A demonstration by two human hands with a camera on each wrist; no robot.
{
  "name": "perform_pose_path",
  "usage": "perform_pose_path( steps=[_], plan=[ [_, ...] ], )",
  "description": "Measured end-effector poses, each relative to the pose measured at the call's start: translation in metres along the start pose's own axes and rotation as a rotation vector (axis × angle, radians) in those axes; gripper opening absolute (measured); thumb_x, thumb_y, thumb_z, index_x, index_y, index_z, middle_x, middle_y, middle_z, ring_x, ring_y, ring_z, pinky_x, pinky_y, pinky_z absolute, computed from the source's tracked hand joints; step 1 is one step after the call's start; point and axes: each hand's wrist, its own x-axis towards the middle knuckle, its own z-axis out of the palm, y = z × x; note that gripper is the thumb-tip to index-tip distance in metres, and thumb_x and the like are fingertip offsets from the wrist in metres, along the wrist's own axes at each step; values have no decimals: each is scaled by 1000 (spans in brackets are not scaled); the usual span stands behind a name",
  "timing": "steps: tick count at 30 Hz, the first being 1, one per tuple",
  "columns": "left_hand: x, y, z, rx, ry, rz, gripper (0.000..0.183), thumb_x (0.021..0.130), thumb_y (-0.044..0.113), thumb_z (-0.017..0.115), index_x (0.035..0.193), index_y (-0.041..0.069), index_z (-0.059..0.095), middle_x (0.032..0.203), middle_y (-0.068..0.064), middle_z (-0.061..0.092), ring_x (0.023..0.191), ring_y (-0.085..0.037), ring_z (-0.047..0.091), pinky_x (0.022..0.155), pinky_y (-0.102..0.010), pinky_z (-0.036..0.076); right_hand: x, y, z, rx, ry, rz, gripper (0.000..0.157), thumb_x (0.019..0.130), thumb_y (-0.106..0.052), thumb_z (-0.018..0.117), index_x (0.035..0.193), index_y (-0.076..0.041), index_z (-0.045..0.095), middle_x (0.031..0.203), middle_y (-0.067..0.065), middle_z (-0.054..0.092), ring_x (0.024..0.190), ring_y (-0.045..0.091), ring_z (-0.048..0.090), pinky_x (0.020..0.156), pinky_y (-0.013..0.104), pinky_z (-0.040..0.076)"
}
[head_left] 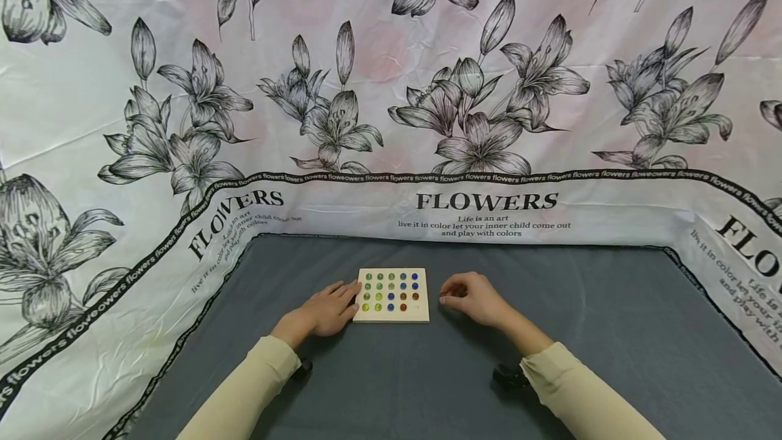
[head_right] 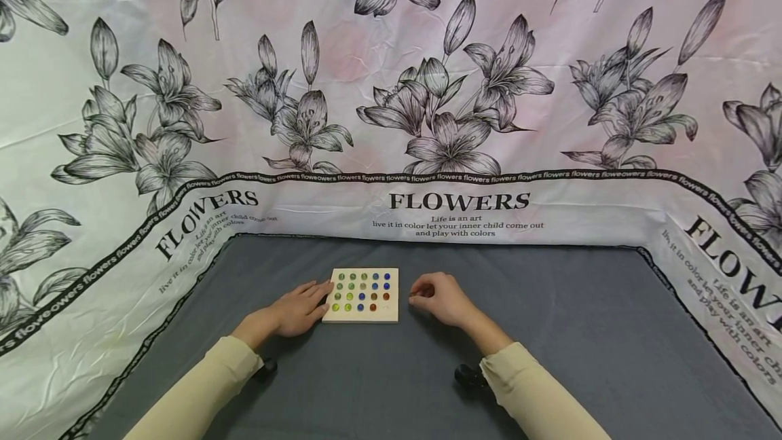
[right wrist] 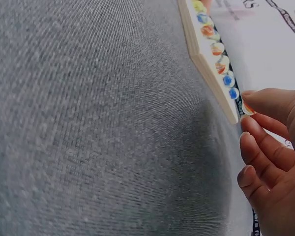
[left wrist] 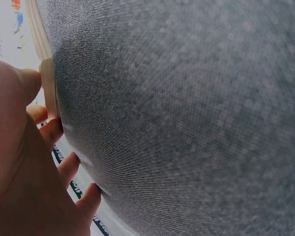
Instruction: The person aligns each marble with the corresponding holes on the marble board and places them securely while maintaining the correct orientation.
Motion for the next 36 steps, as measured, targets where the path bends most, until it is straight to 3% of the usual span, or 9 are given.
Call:
perform_pose_path(
  steps=[18, 24, 31, 36],
  plan=[
    [7, -8, 8, -2, 4, 4, 59, 113, 38, 35, 165, 14, 24, 170, -6, 22, 156, -35, 18, 124, -57, 21, 9, -19, 27, 0, -25, -68, 6, 93, -12, 76, 98, -8, 75, 85, -4, 69, 73, 8, 61, 61, 27, 51],
    [7, -2, 3, -3, -8, 7, 58, 113, 35, 37, 164, 12, 25, 169, -8, 24, 156, -35, 19, 123, -57, 22, 14, -19, 38, -27, -24, -102, 5, 91, -9, 77, 95, -6, 76, 82, -3, 69, 69, 5, 59, 61, 24, 51],
    [3, 3, 2, -3, -5, 14, 57, 113, 34, 38, 164, 11, 27, 169, -8, 26, 155, -36, 21, 123, -56, 24, 13, -24, 40, -70, -39, -107, 7, 90, -7, 77, 97, -4, 76, 84, -1, 68, 70, 5, 59, 63, 23, 50],
    [5, 0, 2, -15, -13, 6, 58, 112, 34, 39, 164, 12, 26, 169, -10, 25, 155, -36, 20, 123, -57, 22, 9, -25, 30, -104, -51, -113, 17, 91, -8, 77, 106, 0, 74, 87, 2, 67, 70, 5, 57, 64, 24, 50]
  ],
)
